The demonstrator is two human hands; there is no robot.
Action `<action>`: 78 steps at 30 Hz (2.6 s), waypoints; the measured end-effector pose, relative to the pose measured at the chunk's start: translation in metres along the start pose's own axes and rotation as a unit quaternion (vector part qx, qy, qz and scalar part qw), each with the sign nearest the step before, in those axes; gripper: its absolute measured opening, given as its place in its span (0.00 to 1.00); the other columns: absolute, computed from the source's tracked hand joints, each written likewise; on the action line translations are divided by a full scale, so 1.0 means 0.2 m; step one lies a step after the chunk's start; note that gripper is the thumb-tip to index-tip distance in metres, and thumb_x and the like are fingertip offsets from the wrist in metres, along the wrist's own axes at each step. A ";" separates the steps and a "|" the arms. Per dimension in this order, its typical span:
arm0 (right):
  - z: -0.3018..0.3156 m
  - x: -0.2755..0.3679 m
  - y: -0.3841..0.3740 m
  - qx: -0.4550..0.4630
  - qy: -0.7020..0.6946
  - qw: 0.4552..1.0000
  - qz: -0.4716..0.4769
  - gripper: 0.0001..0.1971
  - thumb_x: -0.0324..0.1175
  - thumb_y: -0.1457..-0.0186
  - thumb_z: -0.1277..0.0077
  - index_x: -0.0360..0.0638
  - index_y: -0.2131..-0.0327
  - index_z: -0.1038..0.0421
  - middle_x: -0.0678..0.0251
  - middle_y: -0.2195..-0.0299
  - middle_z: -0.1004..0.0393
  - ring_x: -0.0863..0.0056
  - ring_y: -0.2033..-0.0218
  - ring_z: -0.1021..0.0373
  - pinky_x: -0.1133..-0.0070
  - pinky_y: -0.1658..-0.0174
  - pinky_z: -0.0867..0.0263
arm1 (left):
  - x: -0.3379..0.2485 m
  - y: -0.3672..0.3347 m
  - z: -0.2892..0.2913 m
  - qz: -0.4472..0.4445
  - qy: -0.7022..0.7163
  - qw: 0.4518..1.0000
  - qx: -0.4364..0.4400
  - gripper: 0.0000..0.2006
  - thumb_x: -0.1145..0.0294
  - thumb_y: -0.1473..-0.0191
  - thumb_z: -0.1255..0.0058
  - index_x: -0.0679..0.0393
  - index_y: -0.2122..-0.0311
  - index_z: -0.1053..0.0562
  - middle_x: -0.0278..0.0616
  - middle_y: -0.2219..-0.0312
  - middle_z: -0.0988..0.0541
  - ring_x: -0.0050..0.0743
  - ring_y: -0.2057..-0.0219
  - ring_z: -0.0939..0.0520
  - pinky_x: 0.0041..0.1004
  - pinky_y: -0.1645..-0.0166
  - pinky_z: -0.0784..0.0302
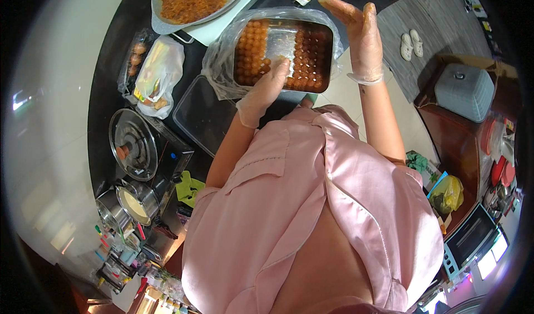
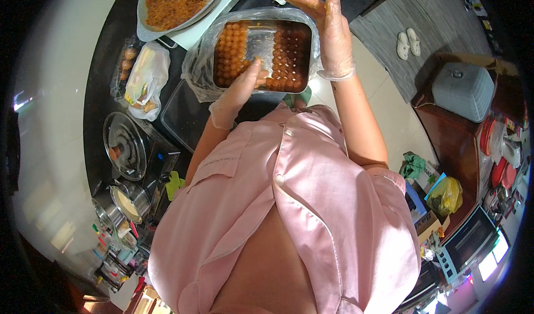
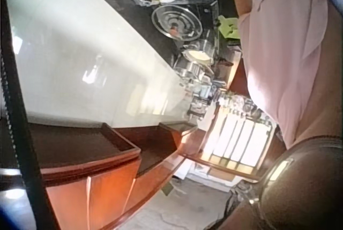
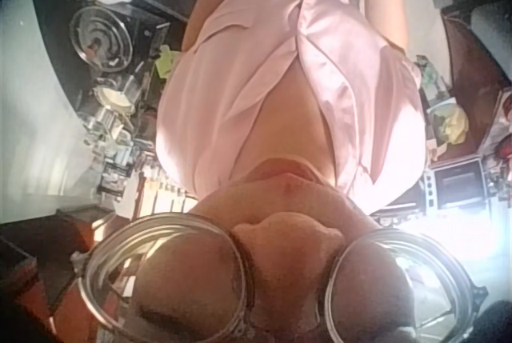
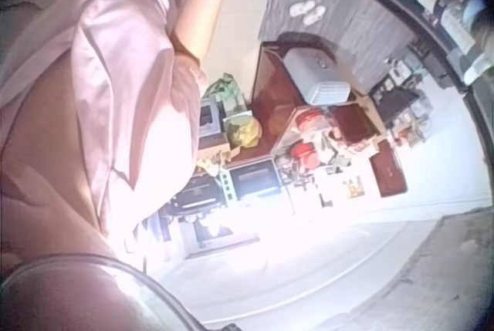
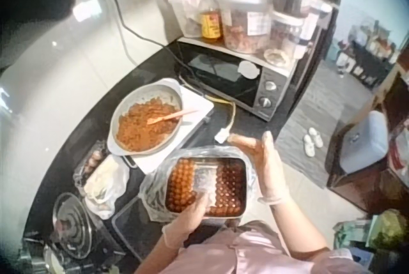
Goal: The person fills dough balls with meat filling using a spoon and shapes them by hand, then places the completed balls into a tray.
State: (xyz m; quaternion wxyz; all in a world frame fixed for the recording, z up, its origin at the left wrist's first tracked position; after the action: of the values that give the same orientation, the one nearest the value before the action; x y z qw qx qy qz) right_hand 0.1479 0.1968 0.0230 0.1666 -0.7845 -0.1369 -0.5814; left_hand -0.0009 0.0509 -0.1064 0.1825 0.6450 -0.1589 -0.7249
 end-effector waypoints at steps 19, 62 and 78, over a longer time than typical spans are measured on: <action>-0.74 -0.13 -1.15 0.151 0.499 0.851 0.067 0.14 0.38 0.49 0.47 0.39 0.63 0.22 0.53 0.64 0.21 0.63 0.62 0.24 0.74 0.56 0.31 | -0.34 0.12 0.30 -0.114 0.189 0.975 -0.023 0.28 0.52 0.33 0.71 0.65 0.38 0.42 0.57 0.47 0.29 0.40 0.46 0.27 0.33 0.40 0.35; -1.01 -0.50 -1.25 0.281 -0.128 0.881 -0.358 0.12 0.34 0.40 0.57 0.36 0.66 0.27 0.64 0.75 0.25 0.75 0.77 0.29 0.79 0.71 0.30 | -0.67 0.14 0.91 -0.237 0.099 0.900 -0.351 0.14 0.68 0.40 0.53 0.67 0.54 0.25 0.37 0.61 0.21 0.18 0.60 0.24 0.22 0.52 0.30; -0.94 -0.26 -0.89 0.313 0.061 0.929 -0.186 0.14 0.40 0.42 0.49 0.39 0.61 0.23 0.70 0.67 0.22 0.85 0.69 0.27 0.88 0.64 0.31 | -0.74 -0.34 1.07 -0.187 0.291 0.908 -0.237 0.14 0.70 0.40 0.51 0.66 0.52 0.28 0.45 0.62 0.19 0.33 0.61 0.18 0.25 0.60 0.21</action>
State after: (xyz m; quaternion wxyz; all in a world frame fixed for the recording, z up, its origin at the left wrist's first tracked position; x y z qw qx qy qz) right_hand -0.1030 0.2789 0.0425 0.3012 -0.6157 -0.4447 -0.5765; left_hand -0.2028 0.1791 0.0167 0.2288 0.7829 0.2008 -0.5426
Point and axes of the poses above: each hand's wrist, its own y-axis away from the middle knuckle, its own z-axis out of the back of the hand, x = y × z, the point moved 7 cm from there along -y, towards the middle knuckle
